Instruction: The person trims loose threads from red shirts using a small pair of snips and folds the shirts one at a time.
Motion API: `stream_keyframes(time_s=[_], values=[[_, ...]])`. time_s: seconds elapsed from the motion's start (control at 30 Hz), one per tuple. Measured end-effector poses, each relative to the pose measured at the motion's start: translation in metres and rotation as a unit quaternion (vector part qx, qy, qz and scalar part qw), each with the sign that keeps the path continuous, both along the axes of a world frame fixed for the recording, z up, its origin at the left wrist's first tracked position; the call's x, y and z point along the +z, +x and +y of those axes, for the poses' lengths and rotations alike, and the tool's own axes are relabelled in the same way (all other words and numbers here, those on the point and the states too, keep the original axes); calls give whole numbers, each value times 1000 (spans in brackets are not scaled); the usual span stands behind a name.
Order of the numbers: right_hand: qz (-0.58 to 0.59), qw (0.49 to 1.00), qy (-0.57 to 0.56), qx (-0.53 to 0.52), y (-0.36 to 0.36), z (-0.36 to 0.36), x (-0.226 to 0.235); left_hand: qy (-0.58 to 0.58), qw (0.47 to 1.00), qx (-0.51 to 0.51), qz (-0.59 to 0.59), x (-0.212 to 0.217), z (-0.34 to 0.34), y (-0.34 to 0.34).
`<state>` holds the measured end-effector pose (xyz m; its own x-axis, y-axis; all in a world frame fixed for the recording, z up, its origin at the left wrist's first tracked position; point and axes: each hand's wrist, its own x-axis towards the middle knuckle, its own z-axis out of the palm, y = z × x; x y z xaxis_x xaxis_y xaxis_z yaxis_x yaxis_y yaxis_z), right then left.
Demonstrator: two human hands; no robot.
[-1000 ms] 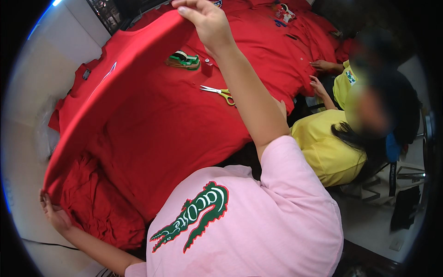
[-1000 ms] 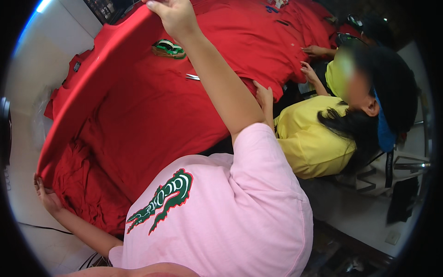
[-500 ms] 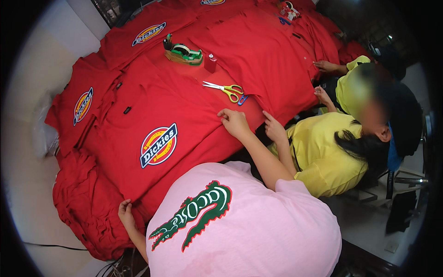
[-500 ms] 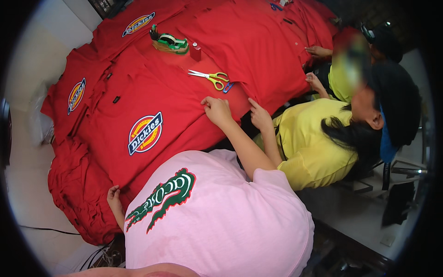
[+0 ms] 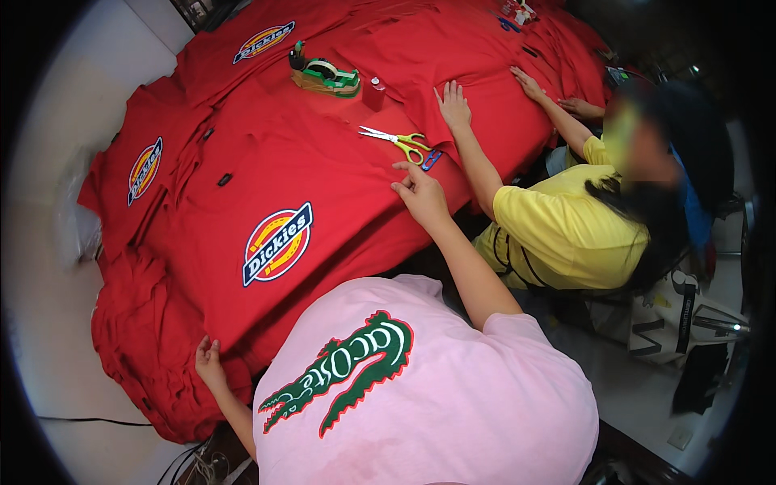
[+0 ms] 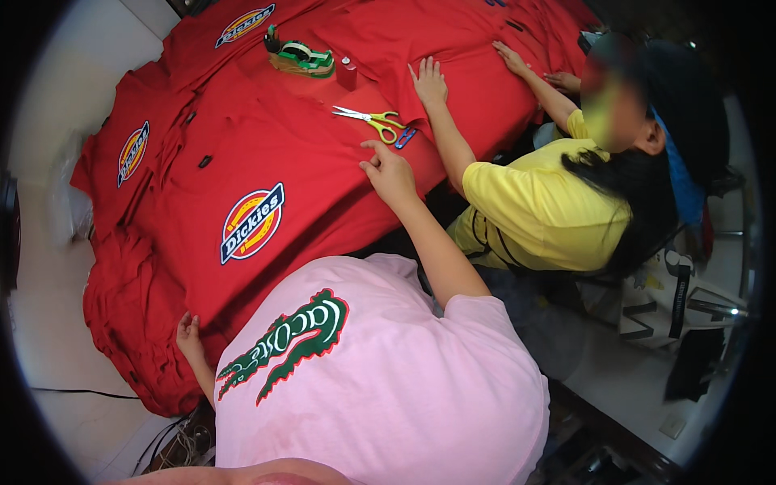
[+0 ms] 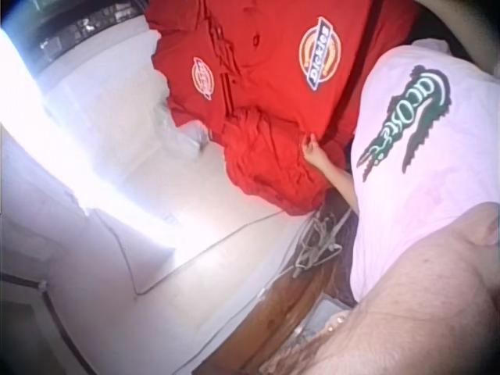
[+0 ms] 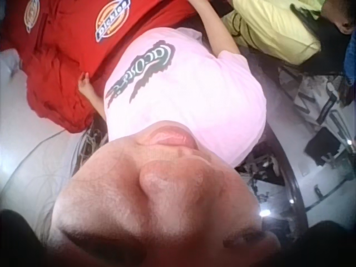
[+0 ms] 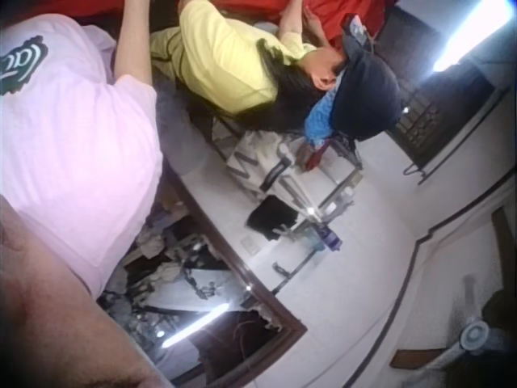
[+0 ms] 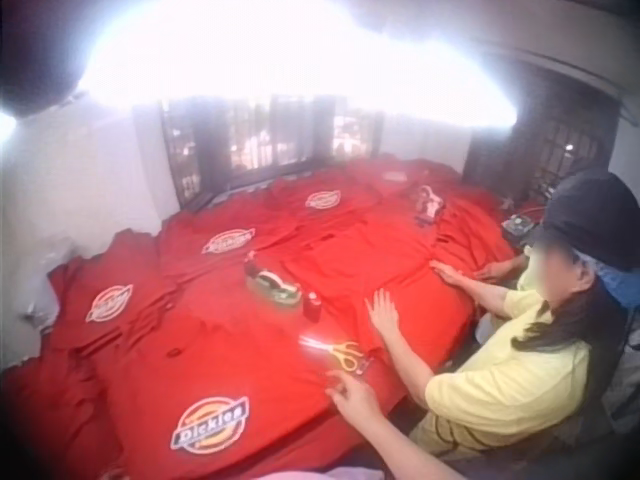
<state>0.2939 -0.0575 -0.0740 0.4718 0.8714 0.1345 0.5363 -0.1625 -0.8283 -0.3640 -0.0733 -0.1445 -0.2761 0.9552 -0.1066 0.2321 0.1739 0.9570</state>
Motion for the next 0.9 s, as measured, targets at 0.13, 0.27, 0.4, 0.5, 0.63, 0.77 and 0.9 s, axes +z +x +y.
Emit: stream_keyframes(time_s=[0.13, 0.27, 0.4, 0.5, 0.63, 0.77, 0.9], values=[[10, 999, -41, -4, 0, 4, -18, -93, 974, -29, 203, 17, 7, 18], [-11, 999, -46, 20, -12, 17, -16, -145, 917, -18, 370, 52, 12, 66], [101, 994, 7, 51, -8, 31, -6, -98, 978, 8, 182, 26, 7, 25], [157, 985, 43, 62, 12, 23, -11, -97, 989, 39, 101, 64, 11, 54], [211, 976, 13, 50, 19, 17, -34, -111, 989, -1, 93, 68, 17, 45], [174, 982, -55, 41, 10, 21, -35, -125, 943, -14, 309, 77, 23, 49], [-51, 994, -97, 29, 3, 24, -25, -168, 913, -22, 371, 87, 27, 69]])
